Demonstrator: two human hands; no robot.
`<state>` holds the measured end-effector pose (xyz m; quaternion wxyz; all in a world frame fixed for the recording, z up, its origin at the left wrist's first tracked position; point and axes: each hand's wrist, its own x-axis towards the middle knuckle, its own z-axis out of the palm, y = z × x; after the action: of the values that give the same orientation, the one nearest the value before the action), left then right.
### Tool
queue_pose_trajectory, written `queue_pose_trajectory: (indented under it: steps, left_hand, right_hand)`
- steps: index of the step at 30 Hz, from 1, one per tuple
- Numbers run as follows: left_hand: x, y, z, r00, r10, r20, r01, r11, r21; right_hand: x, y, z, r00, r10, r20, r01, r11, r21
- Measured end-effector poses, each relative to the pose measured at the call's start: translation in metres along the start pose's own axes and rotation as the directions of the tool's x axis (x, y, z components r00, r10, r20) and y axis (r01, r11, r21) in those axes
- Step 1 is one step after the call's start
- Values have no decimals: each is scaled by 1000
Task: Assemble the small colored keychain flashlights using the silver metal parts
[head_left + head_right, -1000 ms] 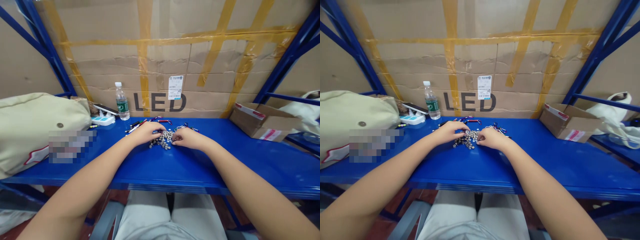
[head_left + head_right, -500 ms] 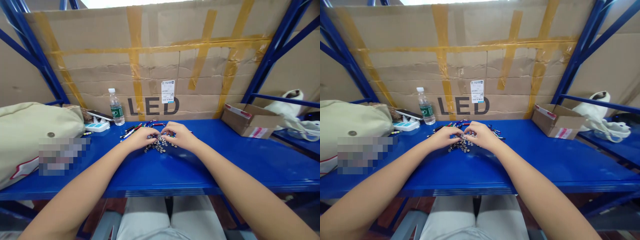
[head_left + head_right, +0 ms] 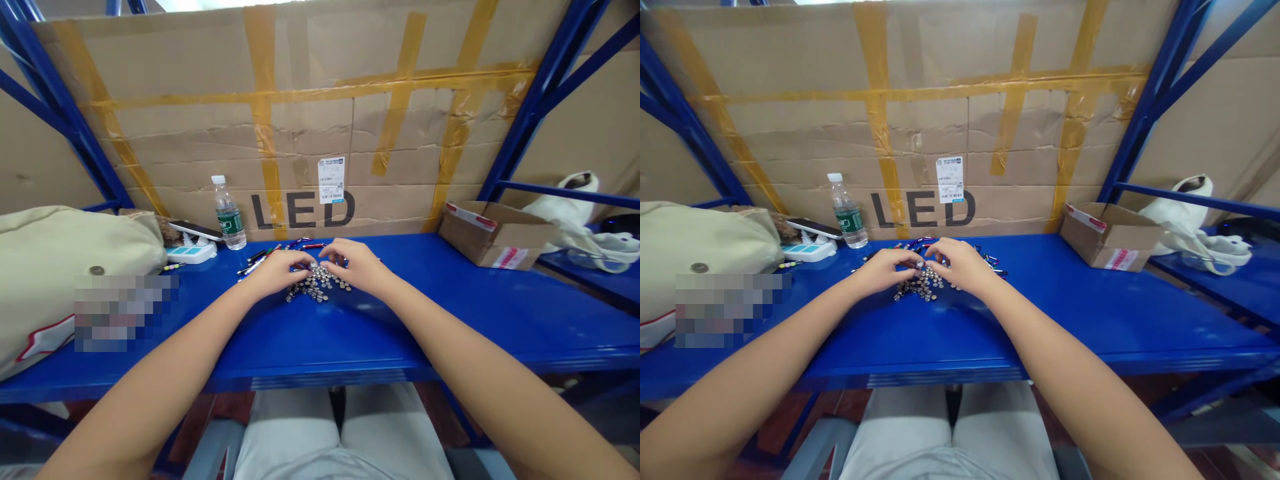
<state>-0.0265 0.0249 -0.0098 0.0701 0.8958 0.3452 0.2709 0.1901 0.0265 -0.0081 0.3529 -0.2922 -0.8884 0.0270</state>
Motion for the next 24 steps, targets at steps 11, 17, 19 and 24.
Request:
queue_pose_trajectory:
  steps: [11, 17, 19, 24]
  left_hand:
    - [-1, -6, 0, 1000, -12, -8, 12, 1000, 15]
    - [0, -4, -1, 1000, 2, 11, -2, 1000, -19]
    - [-1, -4, -1, 1000, 10, 17, -10, 1000, -19]
    - [-1, -4, 0, 998, 28, 59, -29, 1000, 6]
  right_hand:
    - [-3, 20, 16, 859, 265, 439, -208, 963, -174]
    - [-4, 24, 18, 836, 312, 451, -276, 950, -145]
    - [-4, 24, 18, 848, 299, 437, -271, 954, -129]
    - [-1, 14, 12, 912, 284, 294, -334, 933, 136]
